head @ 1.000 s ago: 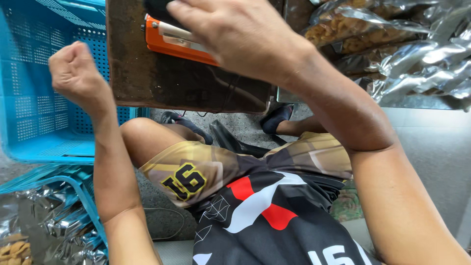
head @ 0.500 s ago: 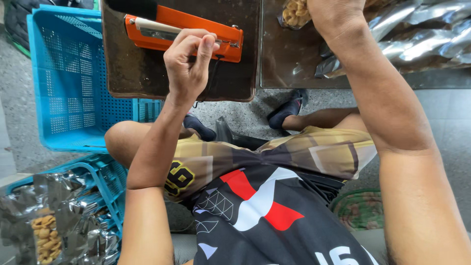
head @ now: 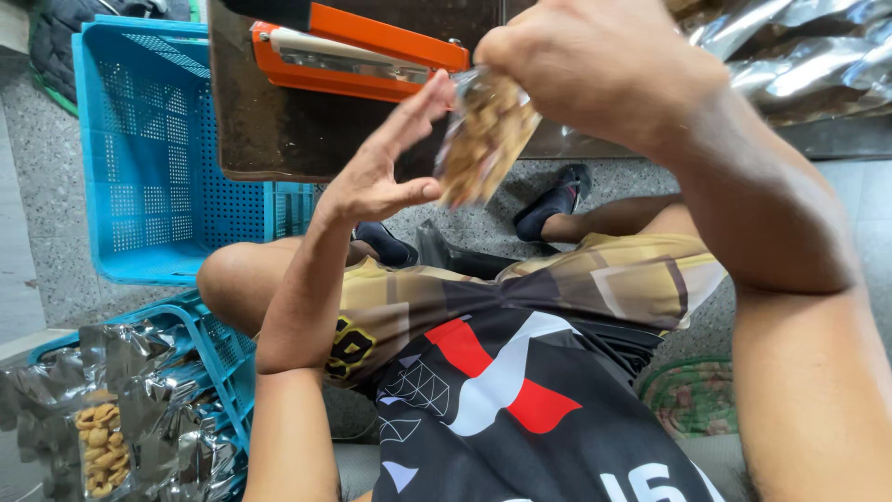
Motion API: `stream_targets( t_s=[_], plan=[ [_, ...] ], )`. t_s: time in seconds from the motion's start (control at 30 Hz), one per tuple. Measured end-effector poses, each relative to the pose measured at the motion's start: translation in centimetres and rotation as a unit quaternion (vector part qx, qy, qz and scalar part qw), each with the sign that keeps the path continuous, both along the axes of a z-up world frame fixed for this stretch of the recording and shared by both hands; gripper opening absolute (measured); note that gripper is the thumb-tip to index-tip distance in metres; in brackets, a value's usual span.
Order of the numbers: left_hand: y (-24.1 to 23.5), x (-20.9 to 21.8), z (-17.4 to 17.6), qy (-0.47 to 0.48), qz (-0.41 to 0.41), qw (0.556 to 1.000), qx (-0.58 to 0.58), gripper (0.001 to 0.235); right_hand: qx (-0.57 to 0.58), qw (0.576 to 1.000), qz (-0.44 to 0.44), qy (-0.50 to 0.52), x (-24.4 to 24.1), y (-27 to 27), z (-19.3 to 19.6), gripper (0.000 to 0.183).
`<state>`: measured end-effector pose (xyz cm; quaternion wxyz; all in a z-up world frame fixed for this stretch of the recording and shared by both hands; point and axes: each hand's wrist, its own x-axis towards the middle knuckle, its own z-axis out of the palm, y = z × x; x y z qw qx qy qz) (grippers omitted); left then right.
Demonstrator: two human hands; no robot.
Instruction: The person sits on the floor and repeatedly picks up small transparent bags of snacks, places them into a handheld sealing machine, and then puts the sealed bags into a blue basket.
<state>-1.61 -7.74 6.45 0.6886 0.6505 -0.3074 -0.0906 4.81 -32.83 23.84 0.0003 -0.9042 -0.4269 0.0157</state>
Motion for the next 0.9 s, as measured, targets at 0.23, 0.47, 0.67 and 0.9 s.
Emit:
stream_targets(
  t_s=[0.23, 0.47, 0.67, 0.9],
  plan=[
    [5.5, -2.2, -2.2, 0.279, -0.002, 0.952, -0.13, 0.09, 0.09, 0.979, 0.049, 0.176, 4.6, 8.9, -5.5, 0.017],
    [10.8, -2.5, -5.0, 0.435, 0.119, 0.868, -0.209, 0.062, -0.167, 0.978, -0.059, 0.107, 7.9, 11.5, -11.4, 0.025],
    [9.3, 1.2, -6.8, 0.506, 0.084, 0.804, -0.302, 0.055, -0.141, 0.988, 0.022, 0.066, 9.3, 14.3, -15.0, 0.023],
    [9.0, 3.0, -6.7, 0.518, 0.085, 0.781, -0.339, 0.049, -0.144, 0.987, 0.031, 0.071, 9.5, 14.2, -16.6, 0.024]
  ],
)
